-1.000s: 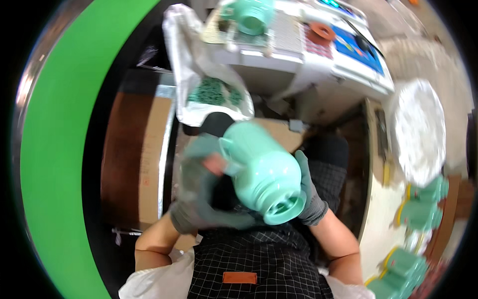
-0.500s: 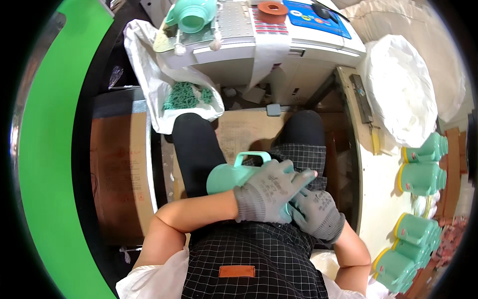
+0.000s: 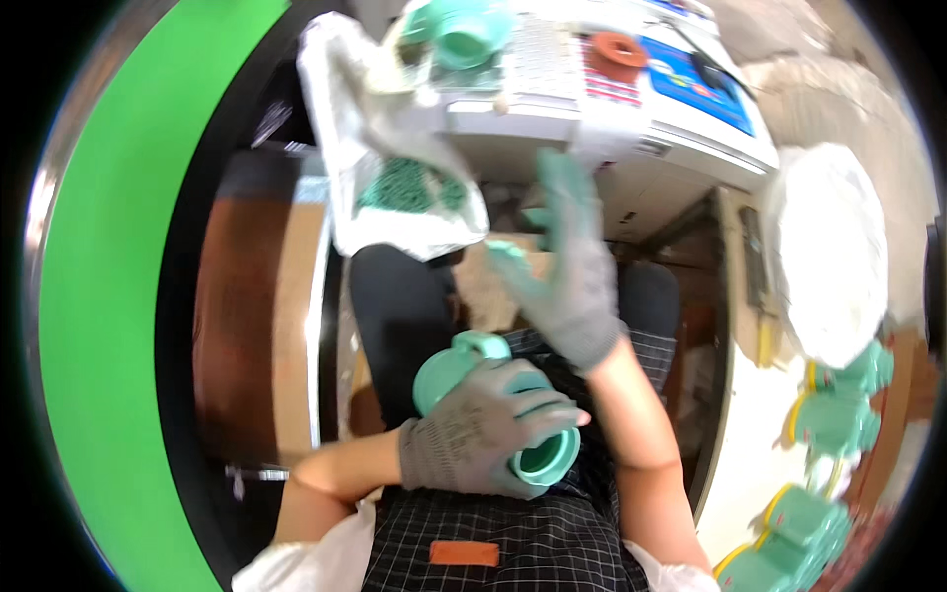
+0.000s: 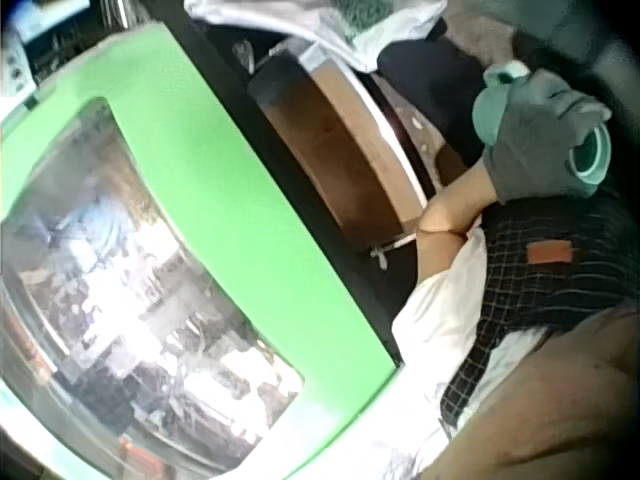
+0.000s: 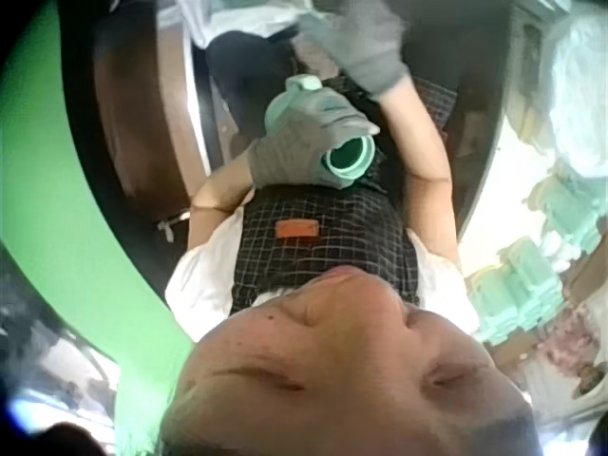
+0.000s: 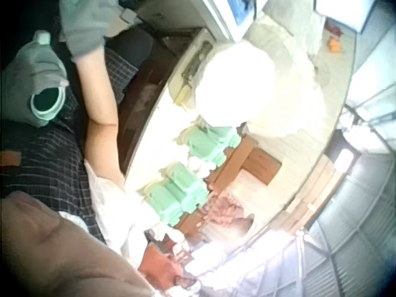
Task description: The person assembles light green plastic containers by screwing on yellow lids, applying labels from a roll, and placing the finished units on a table. The person handles the containers one at a time, using both hands to secure lids and affix labels.
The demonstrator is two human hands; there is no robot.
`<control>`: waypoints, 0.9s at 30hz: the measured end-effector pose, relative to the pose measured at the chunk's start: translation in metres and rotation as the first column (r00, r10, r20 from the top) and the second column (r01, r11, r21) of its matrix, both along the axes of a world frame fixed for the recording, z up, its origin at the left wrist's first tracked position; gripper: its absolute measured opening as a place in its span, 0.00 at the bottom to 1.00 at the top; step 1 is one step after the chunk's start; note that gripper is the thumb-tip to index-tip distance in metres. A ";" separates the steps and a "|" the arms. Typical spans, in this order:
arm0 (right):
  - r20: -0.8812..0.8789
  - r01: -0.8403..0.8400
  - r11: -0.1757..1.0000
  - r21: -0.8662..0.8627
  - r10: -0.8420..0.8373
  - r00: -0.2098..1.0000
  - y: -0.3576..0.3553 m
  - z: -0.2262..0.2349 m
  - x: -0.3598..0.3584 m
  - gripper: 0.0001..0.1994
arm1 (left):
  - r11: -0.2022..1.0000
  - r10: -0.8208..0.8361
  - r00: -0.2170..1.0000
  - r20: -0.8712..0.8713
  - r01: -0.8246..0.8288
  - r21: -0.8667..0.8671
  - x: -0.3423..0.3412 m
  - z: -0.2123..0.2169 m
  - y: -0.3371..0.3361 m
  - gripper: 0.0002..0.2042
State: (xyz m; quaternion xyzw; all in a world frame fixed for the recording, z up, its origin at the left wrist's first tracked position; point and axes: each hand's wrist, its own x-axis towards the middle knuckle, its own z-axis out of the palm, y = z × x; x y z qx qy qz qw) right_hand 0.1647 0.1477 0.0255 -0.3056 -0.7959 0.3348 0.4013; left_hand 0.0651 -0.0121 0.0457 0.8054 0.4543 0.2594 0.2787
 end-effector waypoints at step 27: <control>0.089 -0.236 0.967 -0.098 0.245 0.965 0.090 -0.141 -0.246 0.27 | 0.991 0.062 0.973 0.224 -0.088 0.105 -0.018 0.030 0.017 0.31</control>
